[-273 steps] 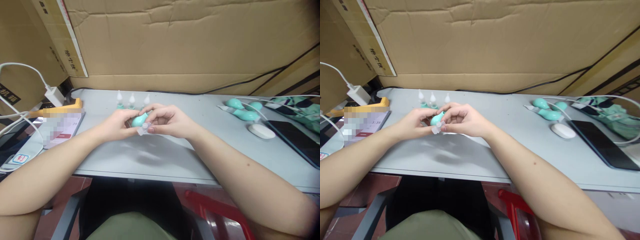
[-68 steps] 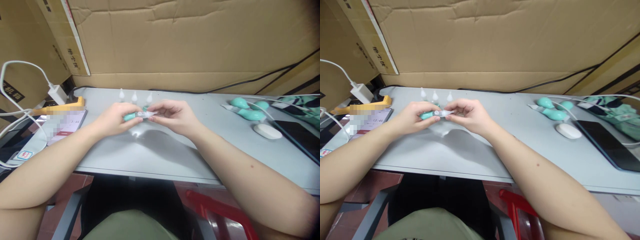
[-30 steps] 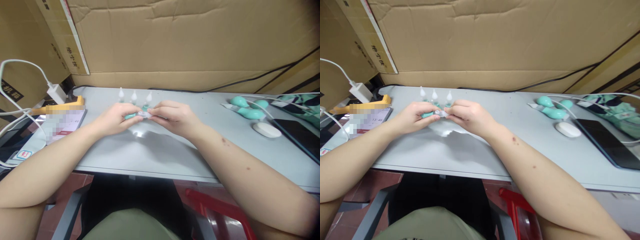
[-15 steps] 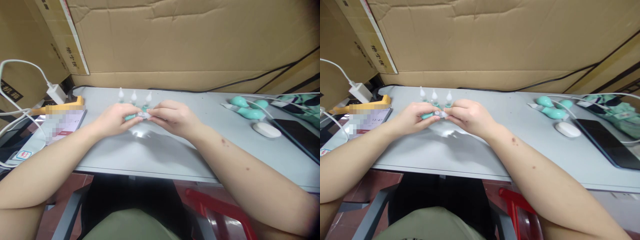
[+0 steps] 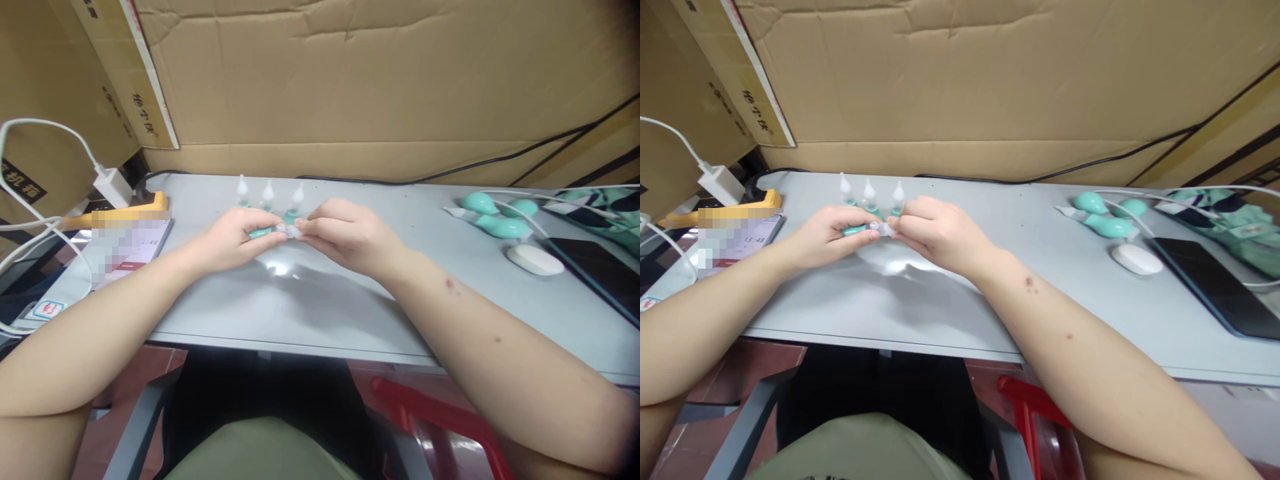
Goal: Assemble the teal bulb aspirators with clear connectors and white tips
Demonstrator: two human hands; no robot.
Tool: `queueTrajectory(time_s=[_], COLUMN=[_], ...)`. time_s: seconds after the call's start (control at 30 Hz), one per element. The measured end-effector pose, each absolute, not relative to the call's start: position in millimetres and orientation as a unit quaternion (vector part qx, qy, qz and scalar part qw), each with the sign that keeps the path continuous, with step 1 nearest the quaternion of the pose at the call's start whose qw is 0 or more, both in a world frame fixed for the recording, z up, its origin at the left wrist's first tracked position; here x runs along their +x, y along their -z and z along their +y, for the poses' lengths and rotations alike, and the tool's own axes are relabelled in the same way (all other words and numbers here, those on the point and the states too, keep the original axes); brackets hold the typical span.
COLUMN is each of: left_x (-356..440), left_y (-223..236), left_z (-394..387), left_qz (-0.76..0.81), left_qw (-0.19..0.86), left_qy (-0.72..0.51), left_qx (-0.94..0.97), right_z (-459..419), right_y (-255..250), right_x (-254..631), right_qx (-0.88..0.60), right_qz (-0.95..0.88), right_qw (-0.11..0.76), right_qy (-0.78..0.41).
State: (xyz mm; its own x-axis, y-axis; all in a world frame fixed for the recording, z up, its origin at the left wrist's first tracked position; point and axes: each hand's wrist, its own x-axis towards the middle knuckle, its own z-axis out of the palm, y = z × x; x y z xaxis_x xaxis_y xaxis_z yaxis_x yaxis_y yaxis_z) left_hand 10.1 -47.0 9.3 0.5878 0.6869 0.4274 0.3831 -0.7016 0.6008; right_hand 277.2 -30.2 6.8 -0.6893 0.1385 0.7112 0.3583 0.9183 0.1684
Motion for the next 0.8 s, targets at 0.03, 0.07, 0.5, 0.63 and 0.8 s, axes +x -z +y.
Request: queueTrajectory(time_s=[0.03,0.07,0.5,0.63,0.8], left_x=[10.4,10.6,9.1,8.8,8.0], left_y=[-9.1,-8.8,-4.1,-2.1,1.9], left_z=[-47.2,-47.2,-46.6,-46.5,-44.8], left_qz=[0.309,0.305,0.272,0.277,0.28], left_qw=[0.232,0.233,0.128,0.097,-0.017], left_qy=[-0.333,-0.336,-0.342,-0.343,-0.343], left_qx=[0.86,0.86,0.89,0.892,0.897], right_z=[-30.5,-30.8,-32.5,-33.8,-34.4], right_y=[-7.2,-7.5,-8.4,-7.7,-4.0], right_x=[277.2,277.4,277.3,277.0,273.6], right_qx=[-0.136,-0.135,-0.134,-0.149,-0.163], right_qz=[-0.908,-0.909,-0.919,-0.918,-0.912], right_qw=[0.368,0.366,0.369,0.364,0.377], right_qy=[0.15,0.149,0.038,0.036,0.024])
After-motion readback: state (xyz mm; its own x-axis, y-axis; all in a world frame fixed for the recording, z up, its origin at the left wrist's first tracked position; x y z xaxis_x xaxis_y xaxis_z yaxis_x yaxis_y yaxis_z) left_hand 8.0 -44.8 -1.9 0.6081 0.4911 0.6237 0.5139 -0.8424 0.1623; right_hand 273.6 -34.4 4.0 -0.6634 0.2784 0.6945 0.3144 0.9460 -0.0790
